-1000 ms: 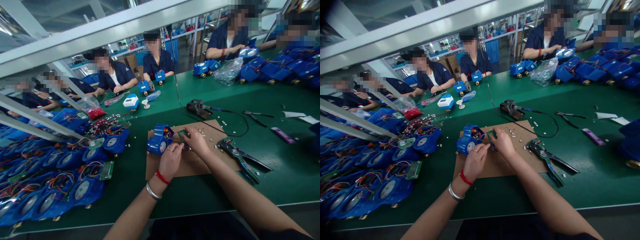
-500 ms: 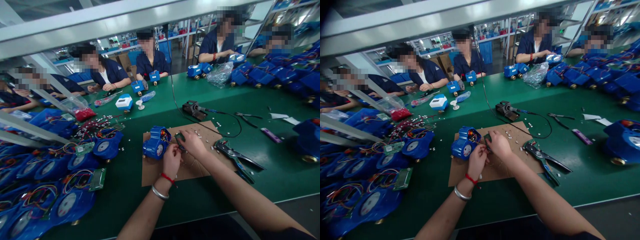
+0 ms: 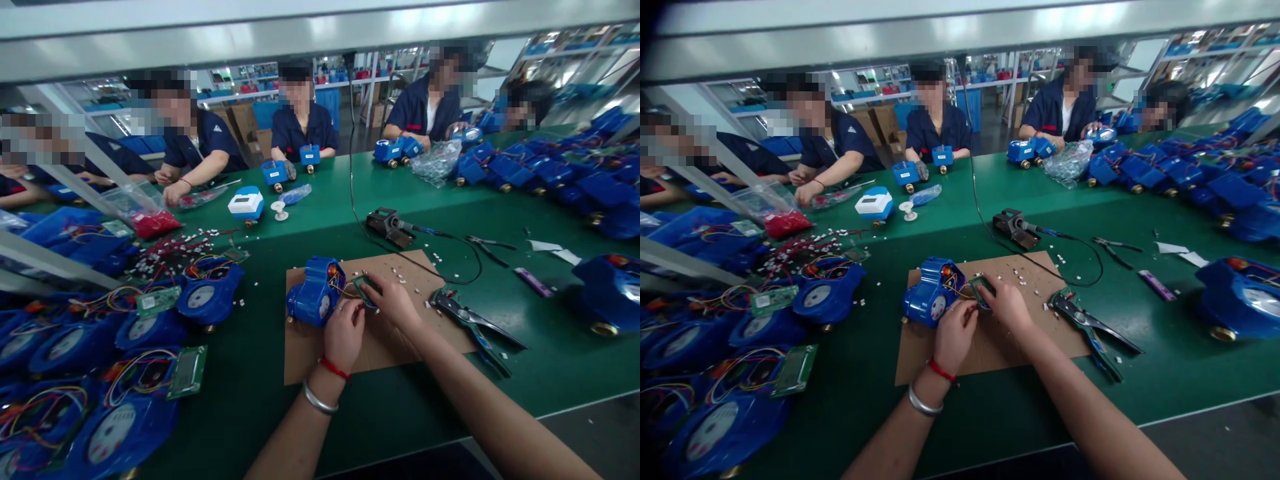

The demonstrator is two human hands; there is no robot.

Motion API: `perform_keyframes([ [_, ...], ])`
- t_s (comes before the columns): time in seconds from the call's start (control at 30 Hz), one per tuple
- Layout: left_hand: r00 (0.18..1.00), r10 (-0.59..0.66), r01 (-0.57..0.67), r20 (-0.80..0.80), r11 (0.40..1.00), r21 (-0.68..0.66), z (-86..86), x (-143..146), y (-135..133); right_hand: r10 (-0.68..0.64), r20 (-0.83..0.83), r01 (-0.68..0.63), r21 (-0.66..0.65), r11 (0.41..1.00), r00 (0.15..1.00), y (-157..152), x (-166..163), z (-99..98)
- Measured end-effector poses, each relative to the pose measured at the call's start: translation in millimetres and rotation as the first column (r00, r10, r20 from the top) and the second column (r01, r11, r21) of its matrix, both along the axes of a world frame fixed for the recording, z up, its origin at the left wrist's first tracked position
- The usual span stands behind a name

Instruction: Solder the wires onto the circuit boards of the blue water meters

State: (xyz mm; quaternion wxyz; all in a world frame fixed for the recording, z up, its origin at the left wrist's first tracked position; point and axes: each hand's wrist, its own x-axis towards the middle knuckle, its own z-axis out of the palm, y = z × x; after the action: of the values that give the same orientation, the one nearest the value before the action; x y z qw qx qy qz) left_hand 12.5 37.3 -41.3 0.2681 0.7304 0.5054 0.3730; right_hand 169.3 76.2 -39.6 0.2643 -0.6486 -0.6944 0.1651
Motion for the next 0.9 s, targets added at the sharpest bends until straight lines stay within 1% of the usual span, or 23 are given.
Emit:
perform_keyframes([
  [0.07,0.998,0.023,-0.022,-0.050,1.000,0.021,1.1,-1,-3,0.003,-0.033,-0.004,-0.016,1.000,0.999,-1,-3,-0.1],
  [0.17,0.991,0.067,-0.063,-0.112,0.997,0.039,4.3,-2,-8,0.047,-0.099,-0.051,-0.038,0.998,0.994,-1,-7,-0.7],
  [0.23,0.986,0.095,-0.091,-0.138,0.995,0.032,7.2,-3,-11,0.084,-0.125,-0.089,-0.035,0.995,0.989,0,-9,-2.2],
  [0.3,0.983,0.125,-0.127,-0.134,0.992,-0.003,9.3,-4,-14,0.116,-0.137,-0.120,-0.024,0.992,0.984,0,-9,-4.5],
  [0.37,0.985,0.155,-0.161,-0.077,0.984,-0.075,9.6,-4,-15,0.136,-0.147,-0.139,-0.016,0.990,0.980,0,-9,-7.1],
  [0.43,0.984,0.173,-0.163,0.035,0.967,-0.196,8.0,-5,-14,0.139,-0.174,-0.144,-0.017,0.989,0.975,0,-9,-9.7],
  [0.5,0.967,0.175,-0.105,0.184,0.936,-0.335,5.5,-6,-11,0.129,-0.214,-0.138,-0.029,0.990,0.968,0,-9,-11.5],
  [0.57,0.934,0.183,-0.035,0.308,0.902,-0.430,3.1,-6,-10,0.123,-0.248,-0.138,-0.041,0.990,0.961,-2,-10,-11.5],
  [0.63,0.908,0.190,0.003,0.374,0.888,-0.459,1.3,-6,-10,0.137,-0.282,-0.156,-0.046,0.987,0.949,-4,-10,-8.9],
  [0.7,0.900,0.193,0.008,0.391,0.890,-0.456,0.1,-6,-10,0.160,-0.354,-0.188,-0.047,0.981,0.921,-6,-9,-4.8],
  [0.77,0.899,0.192,0.007,0.394,0.892,-0.451,-1.0,-6,-10,0.130,-0.489,-0.176,-0.050,0.983,0.862,-5,-3,-1.2],
  [0.8,0.899,0.195,0.003,0.392,0.892,-0.451,-1.5,-6,-10,0.071,-0.590,-0.135,-0.066,0.989,0.804,-2,3,0.0],
  [0.83,0.900,0.198,-0.002,0.388,0.892,-0.451,-2.0,-6,-10,-0.013,-0.692,-0.074,-0.095,0.993,0.721,3,10,0.6],
  [0.9,0.904,0.206,-0.017,0.375,0.893,-0.449,-3.3,-6,-10,-0.191,-0.835,0.069,-0.182,0.981,0.515,22,29,0.2],
])
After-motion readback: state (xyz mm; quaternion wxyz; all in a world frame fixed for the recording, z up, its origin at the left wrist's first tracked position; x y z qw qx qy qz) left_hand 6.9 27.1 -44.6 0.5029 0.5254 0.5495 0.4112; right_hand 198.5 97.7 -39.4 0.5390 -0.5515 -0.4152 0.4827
